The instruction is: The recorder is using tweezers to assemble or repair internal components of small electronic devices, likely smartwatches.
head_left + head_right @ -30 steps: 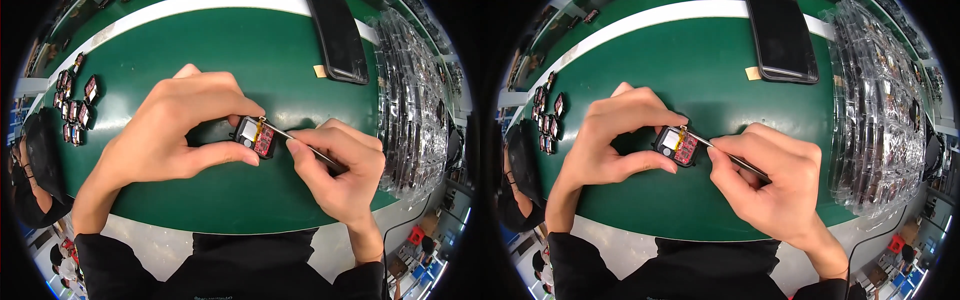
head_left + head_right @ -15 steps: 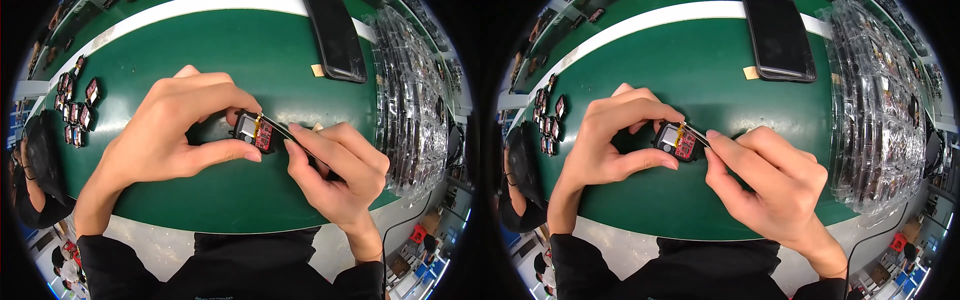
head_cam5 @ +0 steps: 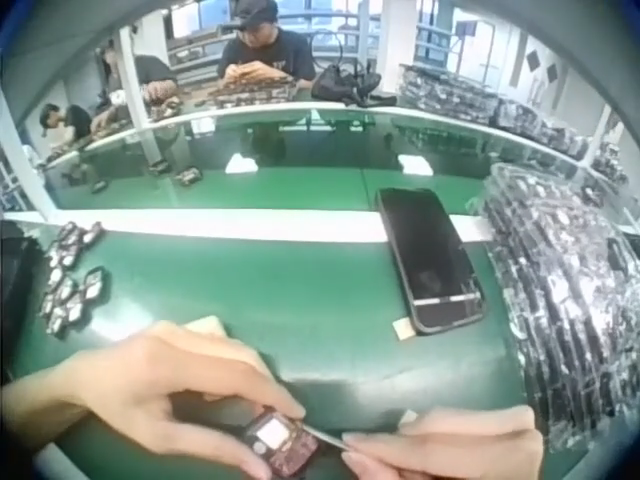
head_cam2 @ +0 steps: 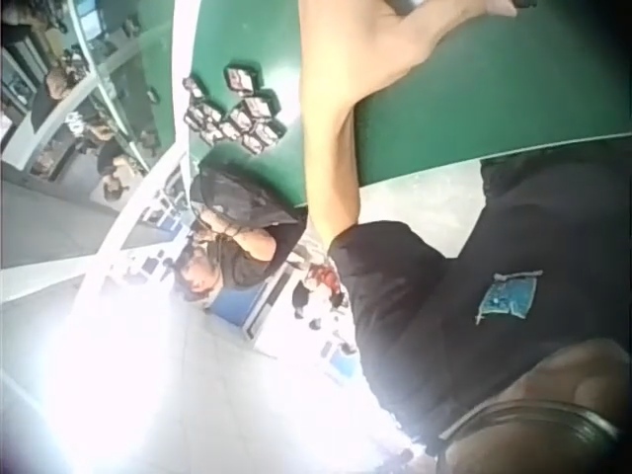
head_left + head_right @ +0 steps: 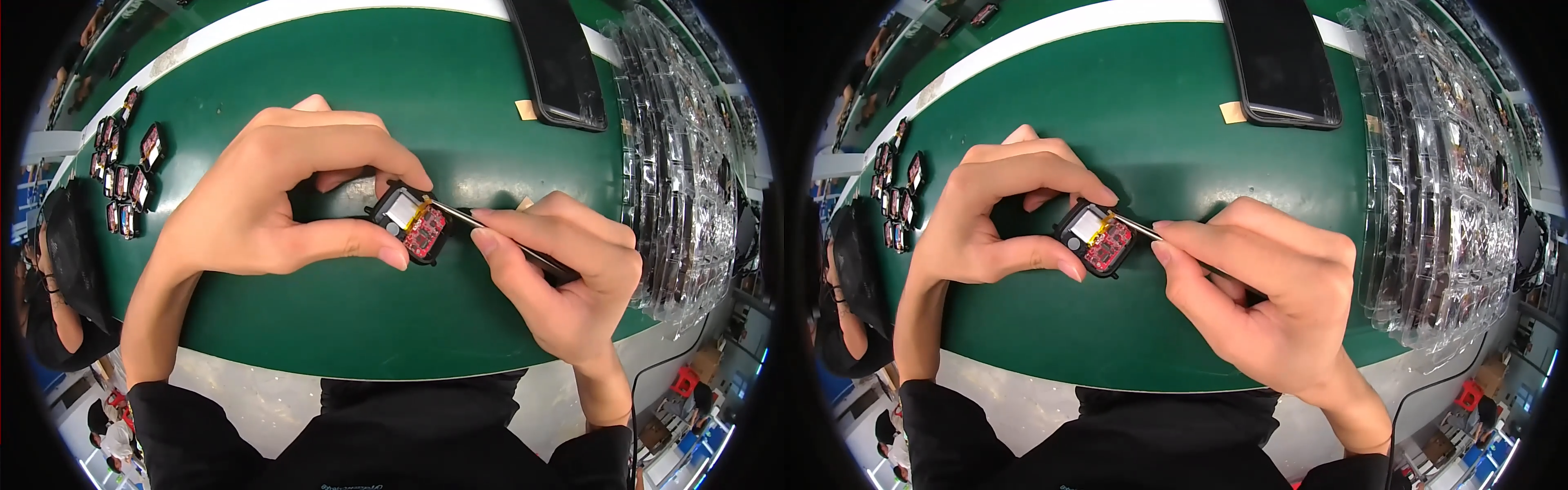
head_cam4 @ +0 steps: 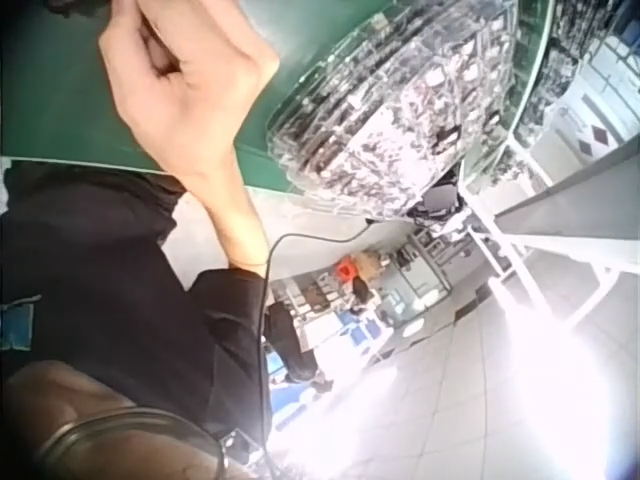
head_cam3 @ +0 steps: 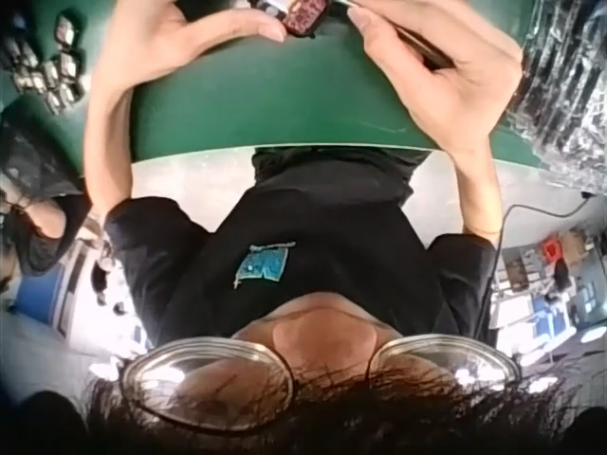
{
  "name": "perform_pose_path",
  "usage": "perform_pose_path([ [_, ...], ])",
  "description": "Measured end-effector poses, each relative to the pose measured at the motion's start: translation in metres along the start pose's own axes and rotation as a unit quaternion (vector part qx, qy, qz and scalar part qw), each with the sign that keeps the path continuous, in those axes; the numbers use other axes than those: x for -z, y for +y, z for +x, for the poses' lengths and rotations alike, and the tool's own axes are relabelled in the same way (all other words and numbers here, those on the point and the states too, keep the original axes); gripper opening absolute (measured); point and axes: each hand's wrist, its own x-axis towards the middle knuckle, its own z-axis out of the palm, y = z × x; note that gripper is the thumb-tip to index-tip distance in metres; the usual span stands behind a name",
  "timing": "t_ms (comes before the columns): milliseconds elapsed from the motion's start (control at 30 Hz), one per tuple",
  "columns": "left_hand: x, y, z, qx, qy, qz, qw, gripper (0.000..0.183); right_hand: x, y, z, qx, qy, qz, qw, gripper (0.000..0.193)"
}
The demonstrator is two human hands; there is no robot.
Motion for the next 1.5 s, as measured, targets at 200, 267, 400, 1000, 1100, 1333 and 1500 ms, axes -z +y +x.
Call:
perform_pose_path([
  [200,0.001,-0.001,0.0,-0.003,-0.009,-0.004,1.0,0.06,0.001,0.001,0.0,-0.011,-0.012,0.006,1.0,0.017],
  [267,0.001,-0.001,0.0,-0.016,-0.007,0.007,1.0,0.059,0.001,0.001,0.0,-0.006,-0.018,0.0,1.0,0.017],
  [400,-0.001,-0.002,0.002,-0.025,-0.008,0.016,1.0,0.059,-0.001,0.001,-0.001,-0.013,-0.017,0.007,1.0,0.017],
  [1000,-0.001,0.001,0.008,-0.064,0.009,0.016,0.998,0.049,-0.008,0.005,0.003,0.06,0.031,-0.012,0.998,0.019],
  [1100,0.002,0.008,0.012,-0.041,0.009,0.005,0.999,0.049,0.0,0.002,0.006,0.047,0.051,0.01,0.998,0.017],
  [1333,-0.008,0.016,0.013,-0.06,-0.001,0.07,0.996,0.049,-0.003,-0.001,-0.008,0.012,0.085,0.042,0.995,0.016],
  [1500,-0.002,0.017,-0.007,0.009,0.005,0.039,0.999,0.061,-0.024,-0.007,-0.013,0.041,0.016,0.008,0.999,0.036],
])
